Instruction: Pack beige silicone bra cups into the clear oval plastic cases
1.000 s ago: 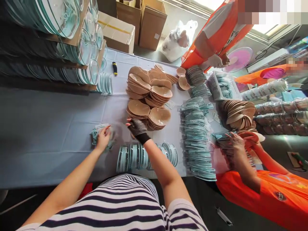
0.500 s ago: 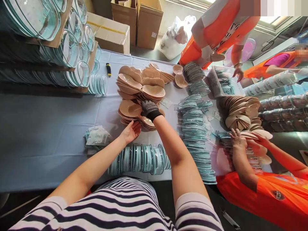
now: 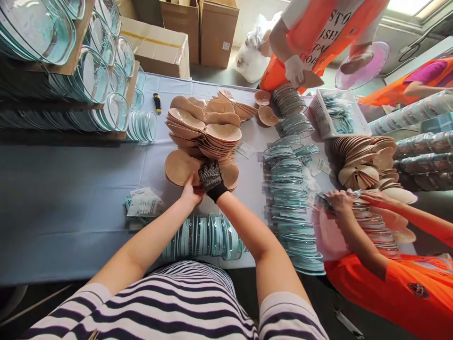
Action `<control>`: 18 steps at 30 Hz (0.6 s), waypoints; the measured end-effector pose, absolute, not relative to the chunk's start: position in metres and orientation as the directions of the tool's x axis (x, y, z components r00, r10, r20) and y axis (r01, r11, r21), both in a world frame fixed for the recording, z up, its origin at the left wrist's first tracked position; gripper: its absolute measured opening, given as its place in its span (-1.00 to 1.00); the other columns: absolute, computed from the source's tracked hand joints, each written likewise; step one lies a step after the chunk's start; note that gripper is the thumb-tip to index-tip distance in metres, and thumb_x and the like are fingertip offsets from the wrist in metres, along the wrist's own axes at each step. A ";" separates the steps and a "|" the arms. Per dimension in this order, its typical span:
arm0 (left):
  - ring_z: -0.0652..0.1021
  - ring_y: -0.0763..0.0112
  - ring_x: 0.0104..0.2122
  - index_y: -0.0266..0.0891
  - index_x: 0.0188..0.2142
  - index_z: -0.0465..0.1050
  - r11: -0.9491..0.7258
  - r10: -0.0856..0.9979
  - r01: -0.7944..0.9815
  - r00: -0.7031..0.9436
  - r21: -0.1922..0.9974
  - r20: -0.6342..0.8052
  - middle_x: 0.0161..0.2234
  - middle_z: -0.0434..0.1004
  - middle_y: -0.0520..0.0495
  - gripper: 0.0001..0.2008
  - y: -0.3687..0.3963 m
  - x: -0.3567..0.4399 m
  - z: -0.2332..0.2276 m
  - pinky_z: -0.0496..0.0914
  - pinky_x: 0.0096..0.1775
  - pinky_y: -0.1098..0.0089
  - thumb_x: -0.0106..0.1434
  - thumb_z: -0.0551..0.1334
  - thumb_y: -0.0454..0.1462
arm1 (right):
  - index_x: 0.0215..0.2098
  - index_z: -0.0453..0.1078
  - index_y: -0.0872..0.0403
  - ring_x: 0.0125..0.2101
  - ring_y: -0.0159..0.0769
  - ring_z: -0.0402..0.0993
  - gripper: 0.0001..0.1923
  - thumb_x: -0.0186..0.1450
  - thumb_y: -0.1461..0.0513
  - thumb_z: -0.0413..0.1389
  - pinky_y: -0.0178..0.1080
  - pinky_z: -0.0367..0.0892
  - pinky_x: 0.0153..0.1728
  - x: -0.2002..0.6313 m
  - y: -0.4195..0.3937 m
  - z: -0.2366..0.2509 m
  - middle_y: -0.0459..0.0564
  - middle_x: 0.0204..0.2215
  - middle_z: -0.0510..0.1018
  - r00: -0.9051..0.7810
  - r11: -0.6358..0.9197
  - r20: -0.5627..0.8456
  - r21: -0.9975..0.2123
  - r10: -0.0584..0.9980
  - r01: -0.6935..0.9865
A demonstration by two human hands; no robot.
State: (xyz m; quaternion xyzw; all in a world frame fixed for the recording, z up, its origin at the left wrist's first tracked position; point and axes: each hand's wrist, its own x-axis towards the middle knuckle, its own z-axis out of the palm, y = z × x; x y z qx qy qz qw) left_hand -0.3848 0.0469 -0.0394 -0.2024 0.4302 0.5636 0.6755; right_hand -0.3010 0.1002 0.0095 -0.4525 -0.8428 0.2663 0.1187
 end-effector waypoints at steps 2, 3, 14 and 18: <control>0.51 0.38 -0.46 -0.24 -0.23 0.48 0.297 0.613 -0.928 0.006 0.224 -0.790 -0.44 0.53 -0.08 -0.66 0.034 -0.389 -0.038 0.45 -0.35 0.36 0.31 0.19 0.00 | -0.07 0.48 0.23 0.22 0.16 0.18 -0.56 0.05 0.33 0.31 0.21 -0.15 0.30 -0.288 0.090 0.016 0.33 0.13 0.45 -0.643 0.547 -0.057 -0.471 0.764 0.692; 0.51 0.38 -0.47 -0.26 -0.22 0.49 0.312 0.631 -0.921 0.018 0.232 -0.776 -0.44 0.54 -0.09 -0.66 0.027 -0.392 -0.035 0.44 -0.37 0.36 0.31 0.20 -0.01 | -0.02 0.46 0.22 0.23 0.17 0.16 -0.46 0.02 0.29 0.35 0.20 -0.14 0.30 -0.282 0.088 0.021 0.34 0.18 0.39 -0.680 0.600 -0.054 -0.422 0.731 0.679; 0.61 0.22 -0.17 -0.27 -0.13 0.54 0.427 0.766 -0.838 0.137 0.338 -0.628 -0.20 0.65 -0.15 -0.69 -0.034 -0.414 -0.001 0.51 -0.19 0.32 0.20 0.32 -0.13 | -0.03 0.50 0.02 -0.21 -0.23 0.55 -0.57 0.11 0.21 0.28 -0.27 0.36 -0.15 -0.239 0.102 0.077 -0.05 -0.17 0.64 -0.850 0.647 -0.352 -0.551 0.393 0.527; 0.46 0.07 0.15 -0.12 0.09 0.40 0.244 0.838 -0.775 -0.134 0.582 -0.529 0.13 0.48 -0.15 -0.49 -0.050 -0.438 -0.015 0.48 -0.02 0.14 0.19 0.28 0.00 | -0.04 0.51 -0.07 -0.08 -0.13 0.53 -0.66 0.20 0.25 0.21 -0.16 0.34 -0.05 -0.245 0.085 0.056 -0.03 -0.14 0.65 -0.721 0.643 -0.358 -0.328 0.593 0.692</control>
